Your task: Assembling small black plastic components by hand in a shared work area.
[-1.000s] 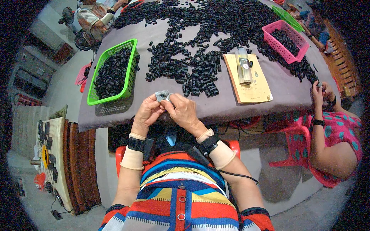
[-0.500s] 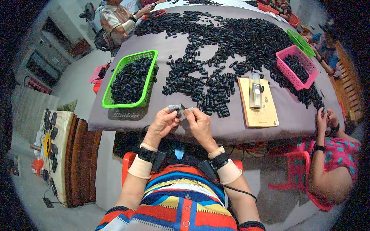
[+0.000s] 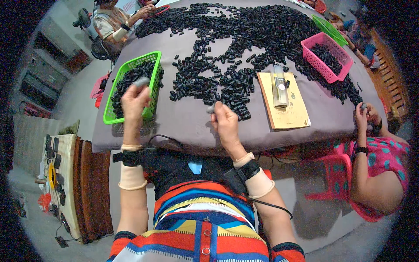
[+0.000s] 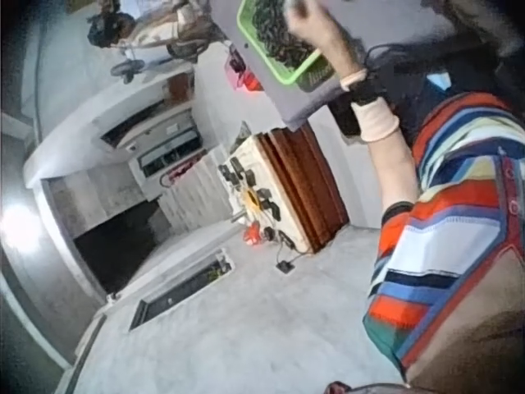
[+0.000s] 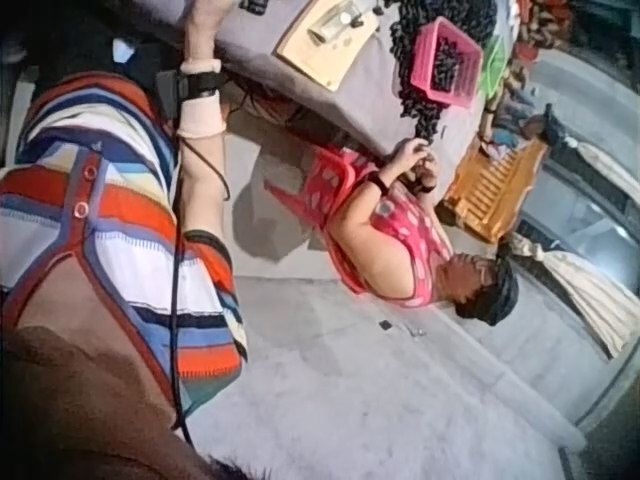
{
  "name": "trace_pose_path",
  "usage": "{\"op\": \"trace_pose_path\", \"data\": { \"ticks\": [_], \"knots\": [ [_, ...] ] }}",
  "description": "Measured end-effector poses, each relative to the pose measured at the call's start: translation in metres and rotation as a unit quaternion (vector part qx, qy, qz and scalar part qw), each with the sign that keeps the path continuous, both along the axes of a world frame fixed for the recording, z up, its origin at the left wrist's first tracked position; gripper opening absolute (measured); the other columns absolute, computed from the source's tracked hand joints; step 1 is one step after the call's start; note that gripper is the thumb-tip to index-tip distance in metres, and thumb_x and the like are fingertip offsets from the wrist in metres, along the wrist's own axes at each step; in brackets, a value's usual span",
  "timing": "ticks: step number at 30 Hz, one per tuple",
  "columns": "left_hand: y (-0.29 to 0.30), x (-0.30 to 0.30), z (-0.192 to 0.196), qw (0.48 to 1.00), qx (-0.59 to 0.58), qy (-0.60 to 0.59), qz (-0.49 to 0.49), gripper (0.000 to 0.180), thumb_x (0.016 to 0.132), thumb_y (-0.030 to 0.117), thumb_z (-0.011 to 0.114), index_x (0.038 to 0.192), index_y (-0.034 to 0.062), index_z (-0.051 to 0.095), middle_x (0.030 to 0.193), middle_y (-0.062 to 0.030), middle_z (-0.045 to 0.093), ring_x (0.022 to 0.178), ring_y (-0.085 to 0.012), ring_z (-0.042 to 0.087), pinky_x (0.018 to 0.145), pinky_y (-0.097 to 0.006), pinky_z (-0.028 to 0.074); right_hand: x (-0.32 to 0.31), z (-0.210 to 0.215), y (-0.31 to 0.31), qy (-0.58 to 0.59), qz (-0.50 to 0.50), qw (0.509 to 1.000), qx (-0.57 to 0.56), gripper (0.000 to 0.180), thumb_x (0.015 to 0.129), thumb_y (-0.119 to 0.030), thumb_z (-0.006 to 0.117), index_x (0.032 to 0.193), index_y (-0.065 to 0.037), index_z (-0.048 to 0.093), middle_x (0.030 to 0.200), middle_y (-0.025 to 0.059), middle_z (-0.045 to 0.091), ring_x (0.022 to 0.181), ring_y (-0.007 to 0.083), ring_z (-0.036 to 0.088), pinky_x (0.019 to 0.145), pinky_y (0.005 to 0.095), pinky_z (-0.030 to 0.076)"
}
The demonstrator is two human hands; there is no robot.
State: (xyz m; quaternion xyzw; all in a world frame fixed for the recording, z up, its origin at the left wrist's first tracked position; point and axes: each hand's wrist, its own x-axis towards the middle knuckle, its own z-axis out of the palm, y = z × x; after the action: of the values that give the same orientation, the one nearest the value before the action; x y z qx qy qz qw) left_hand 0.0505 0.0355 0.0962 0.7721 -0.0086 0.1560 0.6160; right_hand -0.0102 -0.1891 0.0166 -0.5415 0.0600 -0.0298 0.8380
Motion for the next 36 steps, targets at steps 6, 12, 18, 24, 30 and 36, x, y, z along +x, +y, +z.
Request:
{"op": "trace_pose_path", "data": {
  "ticks": [6,12,18,24,30,36],
  "knots": [
    [-0.065,-0.023,-0.057,0.980,-0.001,0.124,-0.152,0.018,0.079,0.009,0.061,0.097,0.0055,0.065,0.066,0.0012,0.058,0.048,-0.0044,0.050,0.040,-0.018,0.037,0.006,-0.004,-0.015,-0.008,-0.025,0.997,0.070,0.036,0.092,-0.039,0.046,0.076,-0.007,0.050,0.062,0.0000,0.049,0.042,0.0033,0.036,0.036,0.0169,0.025],
    [-0.103,-0.022,-0.073,0.974,0.021,0.160,-0.161,0.009,0.080,0.009,0.060,0.082,0.0009,0.061,0.061,-0.0010,0.057,0.048,-0.0057,0.050,0.041,-0.021,0.038,0.006,-0.002,-0.017,-0.006,-0.016,0.997,0.078,0.031,0.092,-0.037,0.048,0.077,-0.010,0.051,0.063,-0.0025,0.050,0.044,0.0015,0.038,0.038,0.0149,0.027],
    [-0.124,-0.019,-0.077,0.966,0.243,0.022,-0.080,0.015,0.074,0.010,0.062,0.080,-0.0015,0.057,0.066,-0.0127,0.061,0.059,-0.0239,0.060,0.055,-0.035,0.046,0.007,-0.007,-0.016,-0.005,-0.014,0.997,0.074,0.032,0.092,-0.036,0.049,0.074,-0.009,0.053,0.059,-0.0034,0.050,0.044,0.0013,0.038,0.038,0.0156,0.027],
    [-0.120,-0.013,-0.081,0.958,0.270,0.017,-0.096,0.014,0.071,0.008,0.059,0.083,-0.0003,0.057,0.071,-0.0176,0.061,0.067,-0.0322,0.061,0.061,-0.039,0.047,0.007,-0.007,-0.012,-0.026,-0.007,0.999,0.017,0.035,0.092,-0.037,0.049,0.071,-0.008,0.053,0.058,-0.0045,0.048,0.045,0.0009,0.037,0.040,0.0165,0.027],
    [-0.117,-0.011,-0.079,0.942,0.298,0.012,-0.154,0.014,0.070,0.005,0.060,0.083,-0.0002,0.058,0.072,-0.0183,0.061,0.068,-0.0350,0.060,0.062,-0.040,0.046,0.008,-0.009,-0.012,-0.029,-0.011,0.999,-0.009,0.037,0.092,-0.038,0.049,0.068,-0.009,0.052,0.057,-0.0046,0.047,0.046,0.0017,0.036,0.041,0.0182,0.028],
    [-0.110,-0.011,-0.090,0.961,0.240,0.011,-0.135,0.012,0.070,0.001,0.063,0.080,-0.0011,0.057,0.067,-0.0118,0.059,0.055,-0.0232,0.059,0.050,-0.033,0.047,0.006,-0.008,-0.009,-0.042,-0.007,0.999,-0.029,0.039,0.091,-0.039,0.049,0.066,-0.009,0.049,0.057,-0.0046,0.046,0.047,0.0015,0.036,0.042,0.0185,0.028]
  ]
}}
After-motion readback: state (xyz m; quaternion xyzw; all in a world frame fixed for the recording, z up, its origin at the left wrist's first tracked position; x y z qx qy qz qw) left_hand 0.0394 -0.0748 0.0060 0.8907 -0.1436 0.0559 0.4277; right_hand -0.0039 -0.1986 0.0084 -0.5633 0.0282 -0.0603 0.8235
